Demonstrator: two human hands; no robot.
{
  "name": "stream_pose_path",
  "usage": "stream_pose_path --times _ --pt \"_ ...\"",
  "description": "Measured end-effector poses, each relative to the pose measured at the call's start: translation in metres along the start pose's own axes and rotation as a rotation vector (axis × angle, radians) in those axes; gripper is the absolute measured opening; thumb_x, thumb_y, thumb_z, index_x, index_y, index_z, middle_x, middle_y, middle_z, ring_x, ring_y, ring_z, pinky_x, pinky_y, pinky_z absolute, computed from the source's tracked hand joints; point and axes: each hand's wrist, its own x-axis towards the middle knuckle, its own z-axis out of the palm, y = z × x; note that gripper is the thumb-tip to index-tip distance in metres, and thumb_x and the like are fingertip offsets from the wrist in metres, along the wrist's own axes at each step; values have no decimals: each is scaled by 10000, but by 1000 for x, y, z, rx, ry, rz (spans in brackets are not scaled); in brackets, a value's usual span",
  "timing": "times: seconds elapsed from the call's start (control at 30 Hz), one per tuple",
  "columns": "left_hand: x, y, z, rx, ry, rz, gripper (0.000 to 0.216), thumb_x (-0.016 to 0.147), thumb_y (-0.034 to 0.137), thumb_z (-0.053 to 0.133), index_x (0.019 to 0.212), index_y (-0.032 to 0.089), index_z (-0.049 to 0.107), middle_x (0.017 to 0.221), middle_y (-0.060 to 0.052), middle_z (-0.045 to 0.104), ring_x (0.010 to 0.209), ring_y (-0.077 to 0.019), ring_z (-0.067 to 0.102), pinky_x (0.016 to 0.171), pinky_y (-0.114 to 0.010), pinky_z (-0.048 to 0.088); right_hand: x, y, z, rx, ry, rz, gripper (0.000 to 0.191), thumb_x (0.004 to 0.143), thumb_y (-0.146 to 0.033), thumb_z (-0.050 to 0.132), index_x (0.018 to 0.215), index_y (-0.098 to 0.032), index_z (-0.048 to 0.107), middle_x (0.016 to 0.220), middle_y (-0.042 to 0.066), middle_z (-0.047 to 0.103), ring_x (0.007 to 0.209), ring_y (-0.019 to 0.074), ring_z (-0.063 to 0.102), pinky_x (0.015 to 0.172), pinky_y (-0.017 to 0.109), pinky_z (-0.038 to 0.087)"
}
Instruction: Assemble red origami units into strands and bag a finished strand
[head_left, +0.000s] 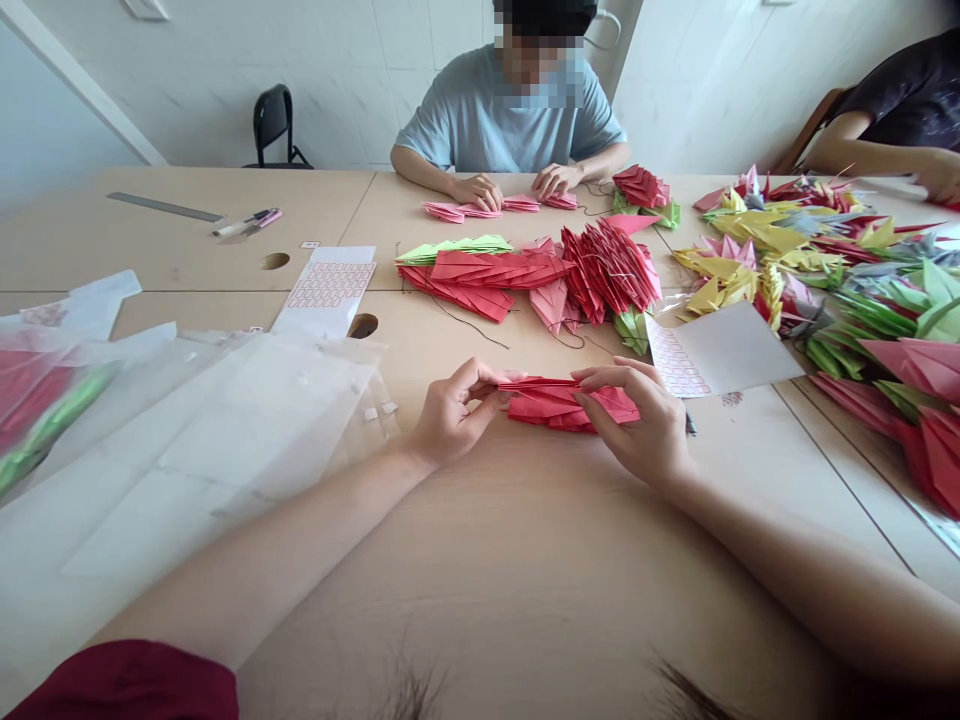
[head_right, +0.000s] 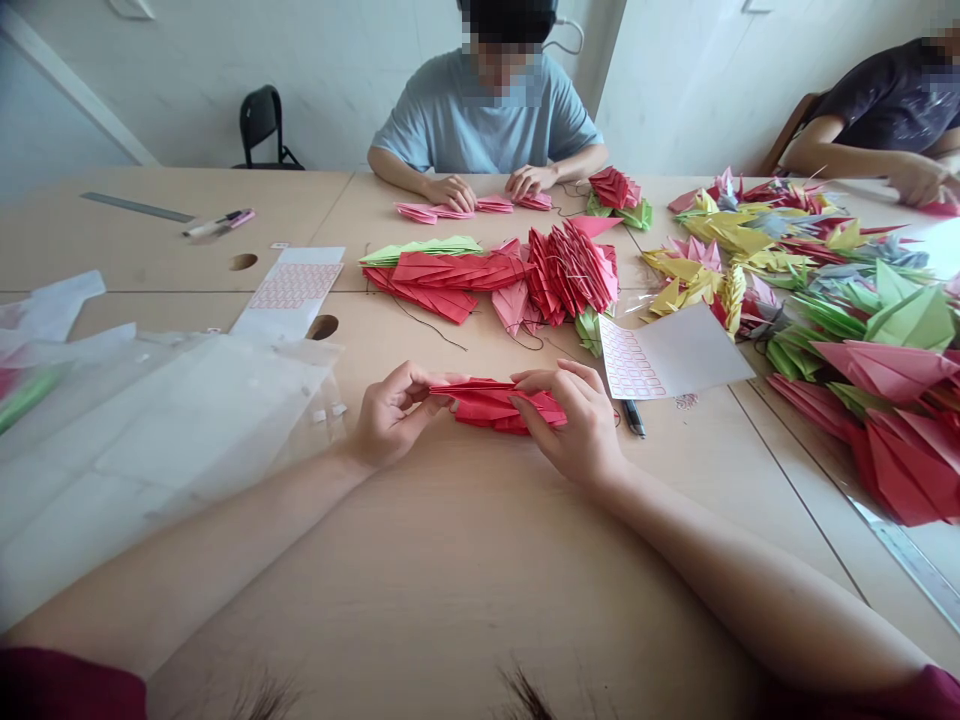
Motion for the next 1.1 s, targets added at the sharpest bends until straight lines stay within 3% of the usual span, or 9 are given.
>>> stream_pose_path --times 0.2,0.3,0.4,0.5,0.57,0.77,1.1 --pt "1 -3 -3 -39 -53 -16 143 870 252 646 931 166 550 1040 -134 714 996 -215 688 838 -336 563 1 3 -1 12 -18 -42 70 878 -198 617 929 -243 600 949 22 741 910 203 701 969 450 466" --pt "1 -5 -5 52 -97 39 105 889 216 600 953 165 535 1004 -120 709 847 -172 689 759 -304 553 1 5 -1 28 -44 -103 111 885 -147 605 938 -242 624 967 11 737 890 180 696 969 439 451" --pt "0 -2 -7 314 18 254 187 864 169 560 1049 162 531 1071 -122 666 770 -151 631 657 -287 513 1 5 -1 24 -51 -134 136 886 -125 604 925 -246 651 994 19 727 892 183 675 901 415 468" --pt "-4 6 -5 580 172 543 312 814 173 561 1125 163 548 1128 -130 605 967 -220 598 776 -365 502 2 1 -1 -13 -43 -151 110 864 -142 642 882 -246 671 1017 43 707 905 208 646 820 402 477" --pt "-8 10 -1 696 169 633 305 796 202 611 1099 179 580 1106 -113 613 1009 -237 591 849 -399 483 2 -3 0 -30 -43 -171 95 853 -154 658 852 -247 675 1021 51 693 891 215 632 797 406 473" --pt "-12 11 10 843 78 646 146 794 190 692 930 235 662 1080 -46 679 1040 -218 611 902 -377 452 -4 -10 6 -6 -58 -181 97 850 -158 658 861 -254 671 1029 52 670 895 219 615 780 404 468" --pt "-10 13 12 814 23 612 99 828 149 638 903 213 644 1058 -23 717 1046 -200 617 876 -354 448 -3 -21 10 135 -110 -112 122 870 -119 618 858 -237 646 1010 61 654 906 206 613 776 391 481"
